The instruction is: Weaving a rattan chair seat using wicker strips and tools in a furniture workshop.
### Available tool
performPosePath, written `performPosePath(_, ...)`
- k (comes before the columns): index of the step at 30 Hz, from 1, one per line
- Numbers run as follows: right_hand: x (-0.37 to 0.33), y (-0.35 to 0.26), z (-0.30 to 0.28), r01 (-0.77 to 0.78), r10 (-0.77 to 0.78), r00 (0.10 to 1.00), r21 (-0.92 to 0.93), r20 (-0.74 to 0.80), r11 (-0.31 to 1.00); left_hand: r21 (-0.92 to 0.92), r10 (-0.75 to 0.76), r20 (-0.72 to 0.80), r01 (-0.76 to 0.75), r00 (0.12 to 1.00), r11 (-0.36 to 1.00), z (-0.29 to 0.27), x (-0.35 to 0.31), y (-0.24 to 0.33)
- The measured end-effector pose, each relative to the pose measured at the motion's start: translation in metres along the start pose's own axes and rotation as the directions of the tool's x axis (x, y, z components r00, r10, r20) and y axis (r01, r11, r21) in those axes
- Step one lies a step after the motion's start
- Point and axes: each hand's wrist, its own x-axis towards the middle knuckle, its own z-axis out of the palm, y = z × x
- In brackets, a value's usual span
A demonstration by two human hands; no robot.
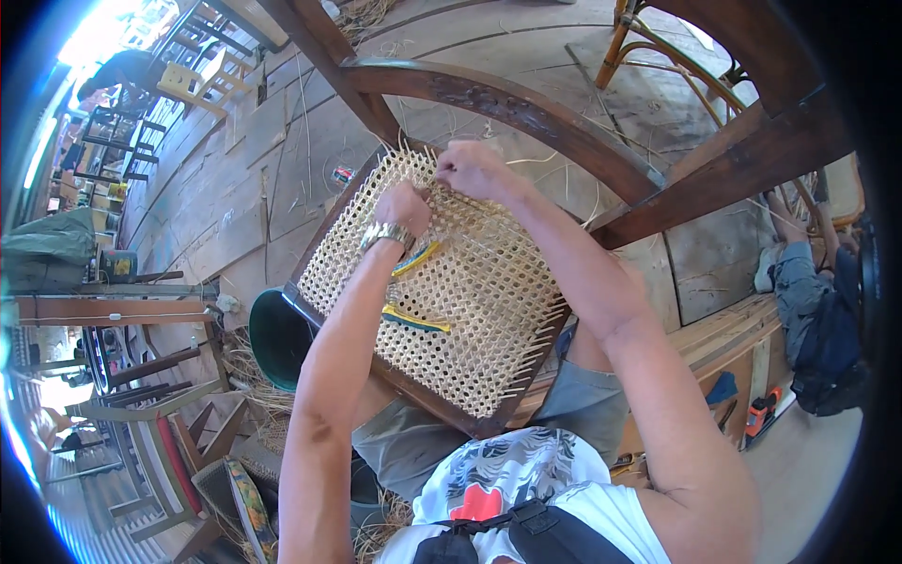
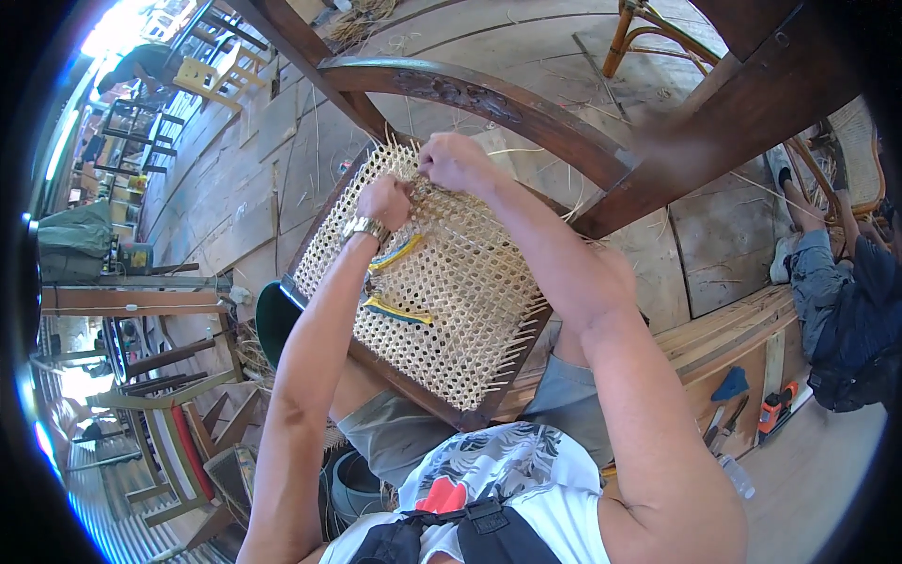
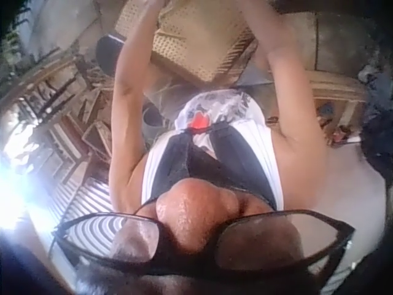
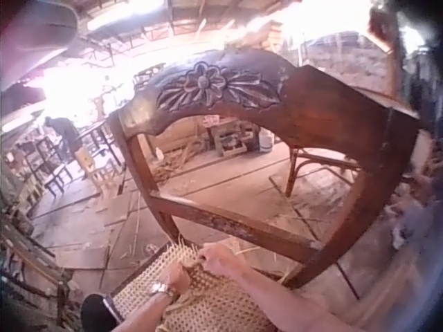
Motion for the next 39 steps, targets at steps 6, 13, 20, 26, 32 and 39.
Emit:
performPosePath(6,-0.003,-0.014,0.01,-0.033,0.034,0.999,0.044,-0.016,0.998,-0.583,-0.19,0.37,0.386,0.91,0.715,-0.011,0.011,-0.019)
performPosePath(13,0.003,-0.014,0.012,0.041,-0.043,0.999,0.046,0.031,0.998,0.023,-0.049,0.062,0.048,0.997,0.999,-0.036,0.004,-0.061)
performPosePath(20,0.006,-0.03,-0.004,-0.135,0.204,0.958,0.31,-0.201,0.941,-0.27,-0.252,0.074,0.262,0.965,0.927,-0.153,-0.05,-0.073)
performPosePath(26,0.003,-0.037,-0.019,-0.033,-0.094,0.993,0.936,0.07,0.349,-0.619,0.054,0.01,-0.036,0.998,0.785,-0.131,-0.031,-0.026)
performPosePath(32,0.01,-0.013,0.0,-0.032,0.08,0.988,0.325,-0.135,0.945,-0.509,0.006,0.188,0.092,0.982,0.856,-0.018,0.033,-0.092)
performPosePath(39,0.009,-0.007,0.01,-0.024,0.056,0.99,0.239,-0.128,0.971,0.389,0.202,0.289,-0.307,0.936,0.868,-0.008,0.051,-0.069)
